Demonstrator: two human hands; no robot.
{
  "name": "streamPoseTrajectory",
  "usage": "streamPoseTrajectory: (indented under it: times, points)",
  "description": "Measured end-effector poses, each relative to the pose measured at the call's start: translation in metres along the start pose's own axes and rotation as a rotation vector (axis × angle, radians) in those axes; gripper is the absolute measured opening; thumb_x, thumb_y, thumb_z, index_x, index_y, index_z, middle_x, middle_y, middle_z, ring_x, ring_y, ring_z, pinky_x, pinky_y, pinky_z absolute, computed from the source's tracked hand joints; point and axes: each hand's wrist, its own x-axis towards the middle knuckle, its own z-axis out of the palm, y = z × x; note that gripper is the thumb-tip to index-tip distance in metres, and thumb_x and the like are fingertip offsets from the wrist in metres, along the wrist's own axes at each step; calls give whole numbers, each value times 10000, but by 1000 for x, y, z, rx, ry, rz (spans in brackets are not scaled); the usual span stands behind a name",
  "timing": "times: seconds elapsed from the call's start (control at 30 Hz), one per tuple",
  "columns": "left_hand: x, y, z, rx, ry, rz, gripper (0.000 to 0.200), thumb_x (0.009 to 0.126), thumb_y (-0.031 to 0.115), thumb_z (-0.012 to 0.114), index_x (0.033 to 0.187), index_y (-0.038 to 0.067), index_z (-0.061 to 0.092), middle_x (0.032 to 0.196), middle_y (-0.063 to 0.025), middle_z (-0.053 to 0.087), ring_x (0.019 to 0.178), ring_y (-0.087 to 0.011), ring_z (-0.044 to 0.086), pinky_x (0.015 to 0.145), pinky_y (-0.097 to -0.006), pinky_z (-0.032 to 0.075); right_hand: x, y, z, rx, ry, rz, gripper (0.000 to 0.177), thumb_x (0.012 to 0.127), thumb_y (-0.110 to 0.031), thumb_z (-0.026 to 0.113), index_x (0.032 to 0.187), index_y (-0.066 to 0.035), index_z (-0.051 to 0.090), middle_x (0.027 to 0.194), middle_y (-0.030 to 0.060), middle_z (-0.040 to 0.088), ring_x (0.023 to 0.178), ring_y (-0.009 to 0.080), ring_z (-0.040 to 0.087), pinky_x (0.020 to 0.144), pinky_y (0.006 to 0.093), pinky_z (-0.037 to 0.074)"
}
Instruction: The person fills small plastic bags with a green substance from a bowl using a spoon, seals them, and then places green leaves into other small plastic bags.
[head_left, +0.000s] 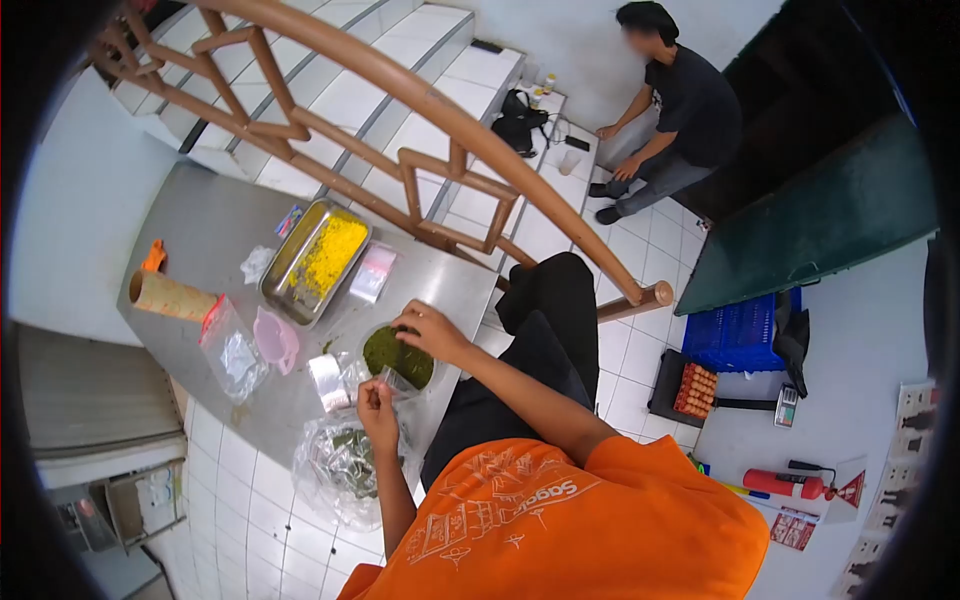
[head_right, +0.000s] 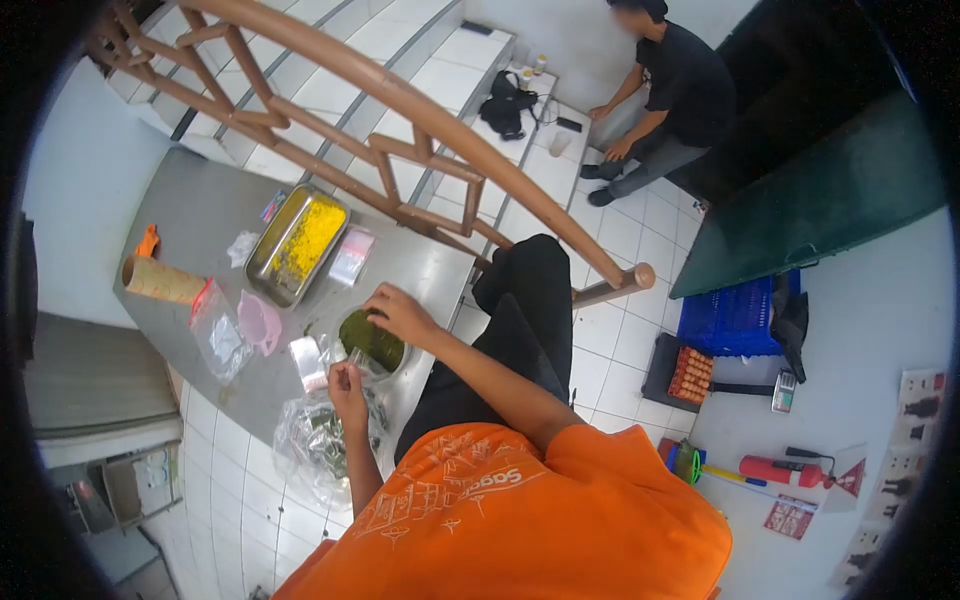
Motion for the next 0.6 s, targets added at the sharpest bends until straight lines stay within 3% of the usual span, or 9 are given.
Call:
streamPoseTrajectory:
  times: [0.1, 0.17, 0.27, 0.37, 0.6]
  points:
    - [-1, 0, 5, -23, 30, -8, 166, 1063, 200, 598, 1016, 43, 566, 878, 13, 564, 801, -69, 518, 745, -238, 429, -12, -11, -5, 153, -141, 70, 214, 902, -153, 754, 1088, -50, 729, 976, 129, 624, 871, 299, 642, 802, 383, 517]
    - [-4, 4, 2, -40, 38, -35, 149, 1063, 198, 592, 1012, 65, 547, 888, 20, 542, 820, -85, 518, 775, -246, 429, -21, -10, -5, 89, -218, -10, 220, 945, -217, 732, 1068, -35, 723, 903, 128, 610, 808, 278, 633, 743, 364, 511]
    - [-5, 5, 2, -30, 12, -23, 159, 1057, 207, 606, 1000, 70, 547, 881, 32, 534, 812, -75, 504, 750, -239, 420, -41, 3, 9, -60, -252, -40, 285, 987, -292, 651, 940, -15, 695, 872, 167, 603, 812, 374, 607, 746, 456, 492]
    - [-4, 8, 5, -112, -24, -100, 168, 1054, 211, 616, 1004, 59, 564, 863, 24, 562, 776, -67, 516, 714, -236, 422, -42, -4, 2, -141, -256, -142, 329, 997, -310, 618, 980, 9, 696, 909, 161, 633, 892, 361, 633, 823, 462, 492]
    - [12, 6, 31, -67, -127, -92, 133, 1039, 166, 633, 1008, 56, 565, 923, 7, 591, 830, -74, 544, 761, -239, 446, -54, 1, -23, -204, -242, -61, 277, 1024, -278, 591, 1029, -26, 705, 966, 135, 646, 954, 335, 630, 867, 433, 473]
